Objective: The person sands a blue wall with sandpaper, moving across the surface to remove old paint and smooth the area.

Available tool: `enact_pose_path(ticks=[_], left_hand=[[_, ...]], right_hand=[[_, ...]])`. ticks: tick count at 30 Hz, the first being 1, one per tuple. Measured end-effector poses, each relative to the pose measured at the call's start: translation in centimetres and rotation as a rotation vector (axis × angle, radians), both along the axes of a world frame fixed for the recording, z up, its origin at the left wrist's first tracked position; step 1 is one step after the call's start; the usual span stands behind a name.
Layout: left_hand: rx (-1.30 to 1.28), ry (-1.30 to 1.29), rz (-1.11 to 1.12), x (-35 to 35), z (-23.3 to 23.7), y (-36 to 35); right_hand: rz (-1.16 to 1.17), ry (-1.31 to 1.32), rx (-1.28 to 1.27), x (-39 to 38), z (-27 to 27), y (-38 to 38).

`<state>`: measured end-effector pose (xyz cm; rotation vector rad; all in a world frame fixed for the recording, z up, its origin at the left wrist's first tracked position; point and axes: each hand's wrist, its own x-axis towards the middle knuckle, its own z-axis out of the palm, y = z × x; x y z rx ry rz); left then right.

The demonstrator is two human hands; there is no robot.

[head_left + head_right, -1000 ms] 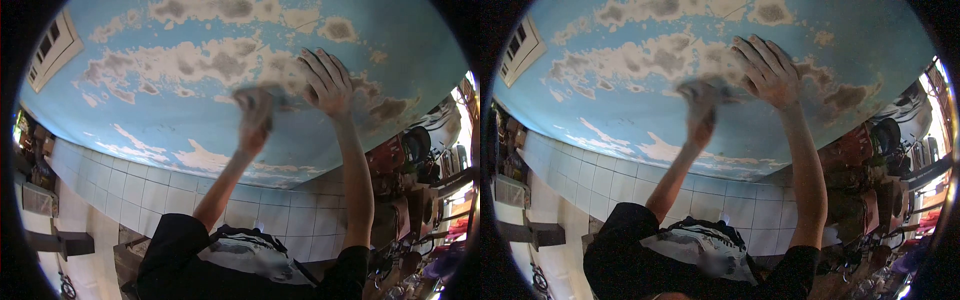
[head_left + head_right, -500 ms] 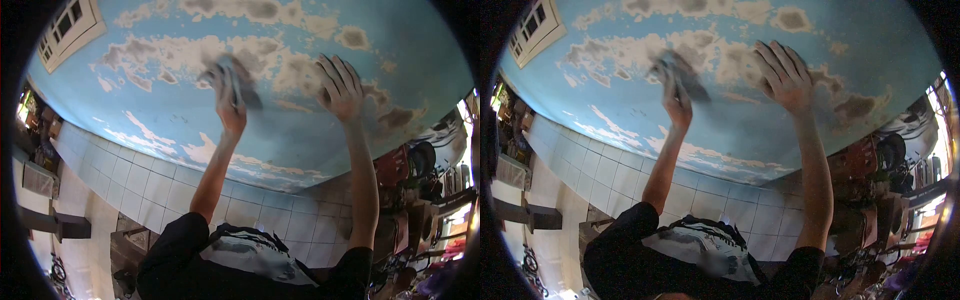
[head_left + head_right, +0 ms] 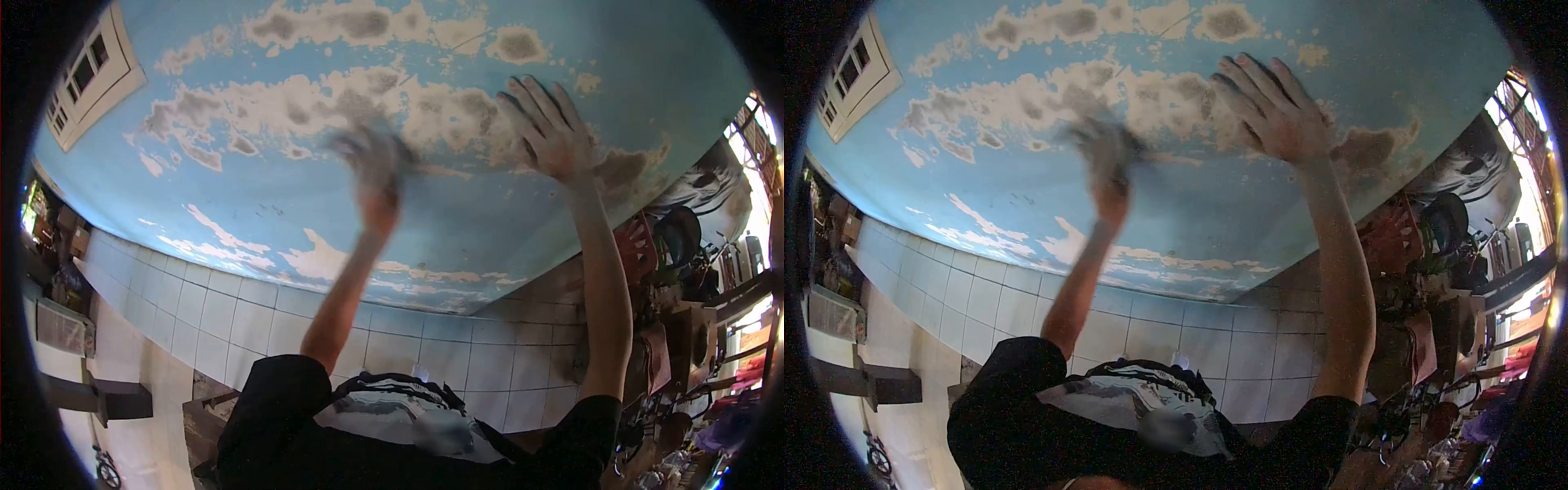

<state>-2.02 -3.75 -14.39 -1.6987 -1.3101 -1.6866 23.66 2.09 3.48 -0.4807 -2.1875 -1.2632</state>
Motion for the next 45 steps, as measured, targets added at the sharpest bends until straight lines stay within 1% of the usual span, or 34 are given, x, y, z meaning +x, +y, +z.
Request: enact_pose_path(ticks=[1, 2, 4, 5, 6, 8, 9, 11, 12, 13, 14, 16, 18, 19, 20, 22, 24, 25, 26, 28, 29, 30, 32, 33, 34, 35, 36, 38, 39, 40, 41, 42, 44, 45], left_hand=[[-0.169, -0.009, -0.04, 3.3, -0.9, -0.4], [-0.302, 0.255, -0.168, 5.0, -0.4, -3.0], [-0.238, 0.207, -0.123, 4.7, -2.0, -2.5], [-0.147, 0.085, -0.107, 3.8, -1.6, -1.8], [-0.06, -0.039, -0.09, 2.3, -0.8, -1.1], [0.039, -0.055, 0.064, -0.9, 2.8, -0.1], [0.038, -0.05, 0.057, -0.3, 3.5, 0.1], [0.155, -0.259, -0.101, 2.1, 4.3, 0.9], [0.085, -0.053, -0.065, 3.4, 3.1, 0.2], [-0.07, -0.082, -0.163, 6.0, 1.3, -1.0], [-0.154, 0.109, -0.138, 7.7, 1.0, -1.8], [-0.075, 0.024, -0.222, 8.1, -0.6, -1.4], [-0.002, -0.098, -0.19, 6.6, 1.9, -0.7], [0.089, -0.071, -0.071, 5.3, 3.0, 0.2], [0.07, -0.266, -0.184, 5.0, 4.4, 0.0], [0.067, -0.256, -0.223, 5.9, 3.6, 0.9], [-0.033, 0.004, -0.116, 9.3, 1.0, 0.1], [-0.188, 0.226, -0.127, 10.4, -0.5, -0.3], [-0.191, 0.223, -0.129, 10.5, -0.8, -0.6], [-0.104, 0.143, -0.135, 9.4, -0.9, -0.3], [0.006, 0.054, -0.145, 8.0, -0.7, 0.7], [0.043, 0.064, -0.036, 6.4, 1.1, 0.9], [0.111, -0.205, -0.08, 5.5, 3.4, 1.0], [0.104, -0.196, -0.083, 6.8, 2.4, 1.3], [-0.01, -0.371, -0.369, 9.0, 0.7, 1.7], [-0.13, -0.552, -0.651, 10.3, 0.0, 1.5], [-0.143, -0.557, -0.646, 10.0, -0.6, 0.9], [-0.037, 0.157, -0.174, 9.4, -0.9, 0.3], [0.045, -0.053, -0.183, 8.9, 0.7, 0.5], [0.162, -0.163, -0.262, 6.6, 1.8, 1.6], [0.107, -0.243, -0.287, 5.1, 4.0, 0.7], [0.113, -0.243, -0.287, 5.2, 4.1, 1.2], [0.164, -0.134, -0.094, 5.4, 4.1, 1.9], [0.146, 0.048, -0.085, 7.4, 5.2, 0.7]], right_hand=[[-0.01, -0.013, -0.005, 0.0, -0.3, -0.3], [-0.009, -0.011, -0.012, 0.0, -0.4, -0.3], [0.025, 0.041, 0.0, 0.3, -0.1, -0.1], [0.012, 0.042, 0.003, 0.4, 0.0, 0.0], [0.013, 0.046, 0.02, 0.2, -0.2, 0.0], [0.006, 0.057, 0.033, 0.2, -0.4, 0.0], [-0.001, 0.042, 0.048, 0.2, -0.4, 0.1], [-0.013, 0.028, 0.066, 0.2, -0.4, 0.1], [-0.026, 0.027, 0.059, 0.1, -0.5, 0.0], [-0.037, 0.025, 0.052, 0.0, -0.5, -0.1], [-0.038, 0.023, 0.054, 0.0, -0.5, -0.1], [-0.048, 0.011, 0.043, 0.1, -0.4, -0.2], [-0.054, 0.012, 0.055, 0.0, -0.3, -0.2], [-0.048, 0.019, 0.053, 0.0, -0.5, -0.2], [-0.05, 0.02, 0.051, 0.0, -0.6, -0.1], [-0.021, 0.031, 0.062, -0.1, -0.7, 0.2], [-0.05, 0.021, 0.075, -0.1, -0.6, 0.0], [-0.082, 0.004, 0.093, 0.0, -0.6, -0.1], [-0.083, 0.001, 0.089, 0.1, -0.8, -0.2], [-0.059, 0.007, 0.078, 0.1, -0.6, -0.1], [-0.061, 0.007, 0.081, 0.0, -0.6, -0.1], [-0.036, 0.023, 0.058, -0.1, -0.7, -0.1], [-0.01, 0.045, 0.036, -0.1, -0.7, 0.0], [-0.006, 0.043, 0.04, -0.1, -0.7, -0.1], [-0.002, 0.044, 0.042, -0.2, -0.7, -0.2], [-0.004, 0.051, 0.033, -0.2, -0.7, -0.2], [-0.019, 0.043, 0.052, -0.1, -0.6, -0.1], [-0.038, 0.025, 0.078, 0.0, -0.5, -0.3], [0.004, 0.043, 0.07, -0.1, -0.3, -0.3], [0.048, 0.062, 0.049, -0.2, -0.4, -0.6], [0.048, 0.062, 0.051, -0.2, -0.5, -0.5], [0.071, 0.077, 0.03, -0.3, -0.6, -0.1], [0.094, 0.098, 0.01, -0.3, -0.8, -0.3], [0.008, 0.045, 0.026, -0.1, -0.5, -0.6]])
